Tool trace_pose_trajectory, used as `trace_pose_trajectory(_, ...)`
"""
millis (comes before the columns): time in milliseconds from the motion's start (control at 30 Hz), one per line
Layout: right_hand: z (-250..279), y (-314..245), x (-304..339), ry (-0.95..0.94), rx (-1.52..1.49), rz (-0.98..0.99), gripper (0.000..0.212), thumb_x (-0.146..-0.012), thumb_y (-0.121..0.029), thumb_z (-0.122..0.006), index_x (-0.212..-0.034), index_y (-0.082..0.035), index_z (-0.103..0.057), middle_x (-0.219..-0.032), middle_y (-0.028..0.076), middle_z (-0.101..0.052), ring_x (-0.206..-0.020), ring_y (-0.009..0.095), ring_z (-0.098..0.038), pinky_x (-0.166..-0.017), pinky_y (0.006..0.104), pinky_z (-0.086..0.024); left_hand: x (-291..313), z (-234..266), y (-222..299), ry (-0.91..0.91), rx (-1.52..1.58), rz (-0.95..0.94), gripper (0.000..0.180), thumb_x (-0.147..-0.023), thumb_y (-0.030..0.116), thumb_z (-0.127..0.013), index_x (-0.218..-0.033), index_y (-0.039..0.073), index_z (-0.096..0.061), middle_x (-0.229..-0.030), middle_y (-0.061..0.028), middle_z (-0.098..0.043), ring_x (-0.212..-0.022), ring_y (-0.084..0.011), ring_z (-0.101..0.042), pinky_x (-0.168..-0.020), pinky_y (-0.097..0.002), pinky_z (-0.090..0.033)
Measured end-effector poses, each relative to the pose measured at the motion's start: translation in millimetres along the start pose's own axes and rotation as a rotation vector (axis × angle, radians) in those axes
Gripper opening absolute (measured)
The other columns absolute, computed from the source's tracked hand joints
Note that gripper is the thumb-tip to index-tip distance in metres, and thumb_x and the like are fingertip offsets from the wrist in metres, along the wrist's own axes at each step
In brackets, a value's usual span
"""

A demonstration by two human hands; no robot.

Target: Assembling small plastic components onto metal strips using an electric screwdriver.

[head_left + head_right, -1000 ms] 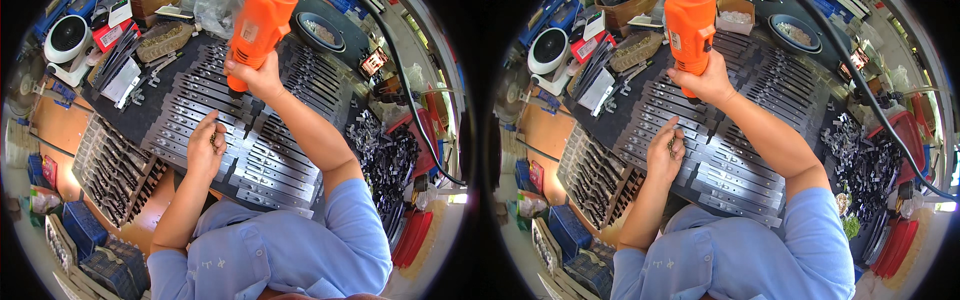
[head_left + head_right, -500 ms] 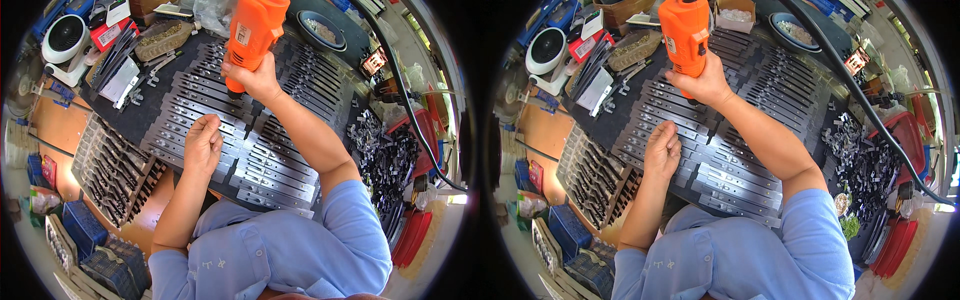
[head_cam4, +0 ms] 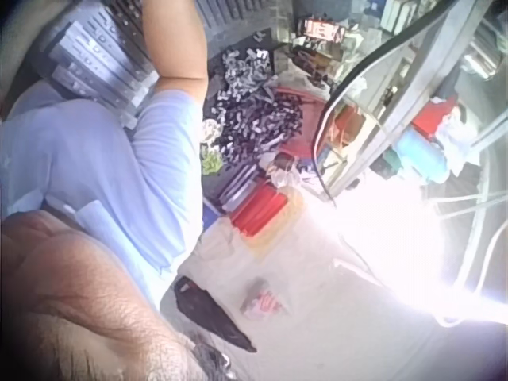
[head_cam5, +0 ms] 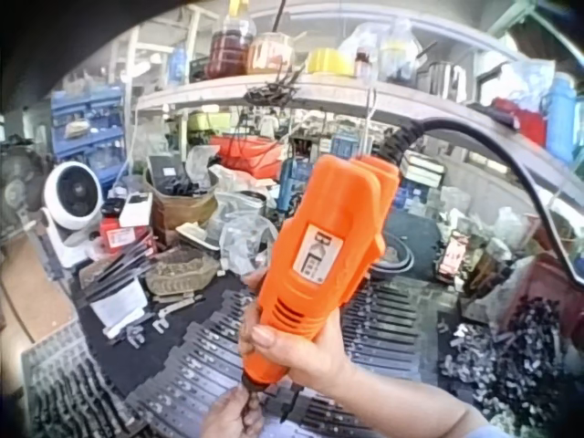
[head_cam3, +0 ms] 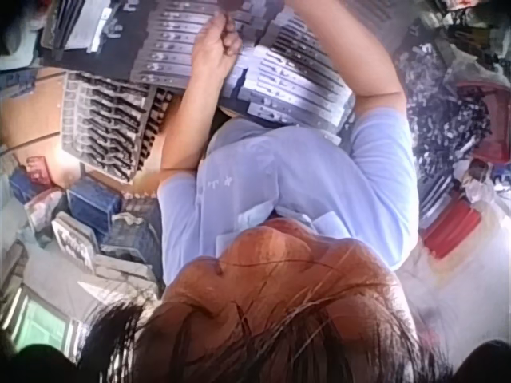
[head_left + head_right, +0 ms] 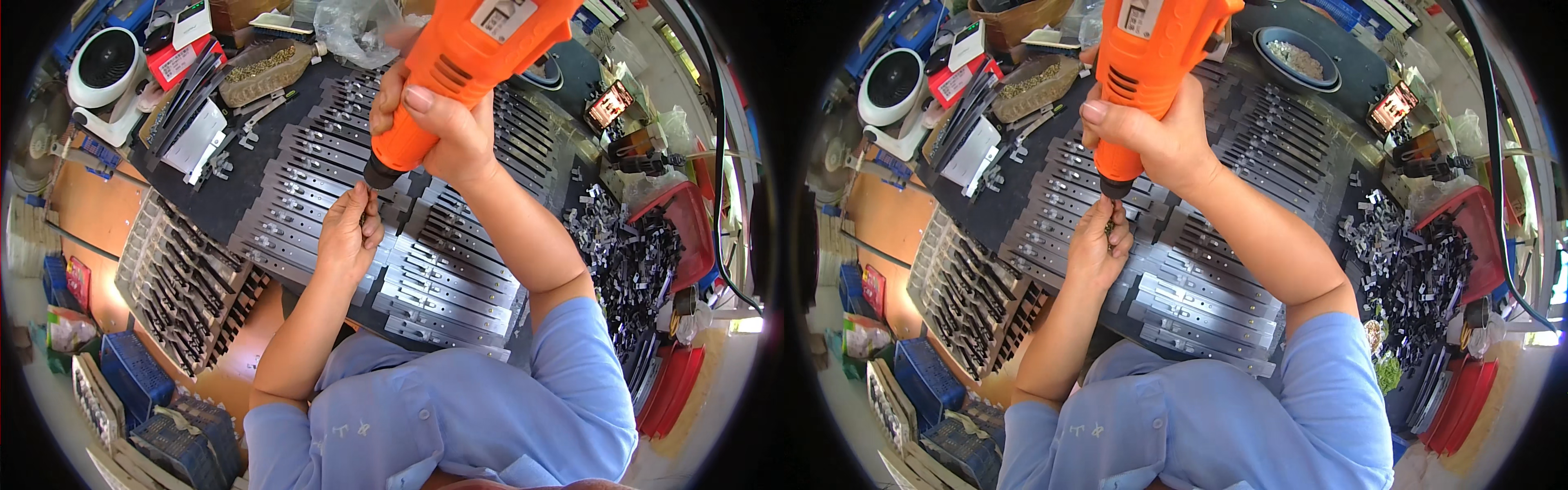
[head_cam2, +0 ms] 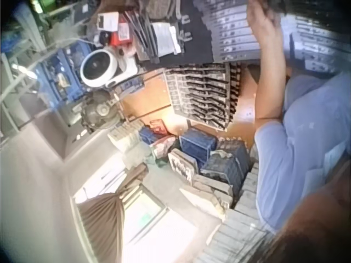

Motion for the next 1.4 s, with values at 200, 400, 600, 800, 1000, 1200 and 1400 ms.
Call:
trace_pose_trajectory(200, 5.9, 1.7, 2.8, 0.038, -0.013, -0.005, 0.040, -0.068, -0.012, -0.060, -0.101, 0.004, -0.045, -0.065, 0.007, -0.053, -0.054, 0.014, -0.055, -0.051, 0.0261, -0.045, -3.7, -4.5, -2.1, -0.028, 0.028, 0.016, 0.026, -0.081, 0.030, -0.054, -0.073, 0.006, -0.049, -0.060, 0.0006, -0.043, -0.043, -0.0056, -0.032, -0.036, -0.0177, -0.023)
trace_pose_trajectory(400, 2.5, -0.3, 4.7, -0.027, 0.149, -0.022, 0.048, -0.068, -0.017, -0.054, -0.110, 0.000, -0.039, -0.071, 0.010, -0.050, -0.059, 0.020, -0.053, -0.055, 0.0330, -0.047, -5.5, -2.6, 2.0, 0.006, 0.019, -0.010, 0.028, -0.080, 0.032, -0.055, -0.071, 0.006, -0.050, -0.060, 0.0004, -0.043, -0.041, -0.0050, -0.031, -0.035, -0.0171, -0.022)
trace_pose_trajectory(600, 3.1, -1.1, 6.2, -0.025, 0.145, -0.048, 0.048, -0.068, -0.018, -0.054, -0.110, 0.000, -0.039, -0.071, 0.010, -0.050, -0.060, 0.021, -0.053, -0.056, 0.0330, -0.046, -5.8, -2.3, 3.2, 0.003, -0.014, -0.015, 0.028, -0.080, 0.032, -0.055, -0.072, 0.005, -0.050, -0.060, 0.0005, -0.043, -0.042, -0.0048, -0.031, -0.035, -0.0167, -0.023)
trace_pose_trajectory(800, 5.4, -3.5, 6.4, 0.042, 0.003, -0.015, 0.042, -0.068, -0.013, -0.061, -0.102, 0.003, -0.044, -0.065, 0.007, -0.053, -0.057, 0.014, -0.054, -0.053, 0.0258, -0.045, -8.6, -4.0, 1.0, -0.039, -0.012, 0.010, 0.028, -0.079, 0.032, -0.055, -0.072, 0.005, -0.050, -0.060, 0.0000, -0.043, -0.041, -0.0051, -0.031, -0.035, -0.0169, -0.023)
trace_pose_trajectory(1000, 4.9, 0.2, 6.6, -0.013, -0.044, 0.032, 0.043, -0.067, -0.006, -0.061, -0.104, 0.004, -0.042, -0.066, 0.007, -0.053, -0.058, 0.012, -0.053, -0.053, 0.0258, -0.044, -3.9, -4.2, 4.9, 0.007, 0.041, 0.041, 0.028, -0.082, 0.029, -0.051, -0.089, 0.002, -0.051, -0.065, -0.0022, -0.045, -0.046, -0.0061, -0.034, -0.037, -0.0175, -0.025)
trace_pose_trajectory(1200, 38.5, 47.9, -3.4, -0.048, 0.460, 0.010, 0.032, -0.068, -0.003, -0.060, -0.097, 0.001, -0.045, -0.068, 0.006, -0.054, -0.061, 0.013, -0.053, -0.056, 0.0268, -0.045, 2.1, 8.6, 11.9, 0.110, -0.055, -0.016, 0.024, -0.087, 0.016, -0.041, -0.105, 0.000, -0.045, -0.075, -0.0070, -0.047, -0.052, -0.0073, -0.036, -0.043, -0.0184, -0.029)
trace_pose_trajectory(1400, 46.5, 70.1, -1.8, 0.037, 0.468, -0.096, 0.026, -0.066, -0.002, -0.059, -0.089, 0.002, -0.050, -0.069, 0.004, -0.056, -0.061, 0.012, -0.054, -0.055, 0.0261, -0.046, 3.2, 10.3, 18.1, 0.089, -0.069, -0.094, 0.017, -0.086, 0.019, -0.046, -0.096, 0.005, -0.045, -0.074, -0.0077, -0.050, -0.051, -0.0072, -0.036, -0.043, -0.0183, -0.029)
Point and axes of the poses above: each hand's wrist, its own x-axis away from the middle knuckle, its own z-axis out of the back of the hand, y = z × x, the point moved 10 cm from there along -x, towards the middle knuckle
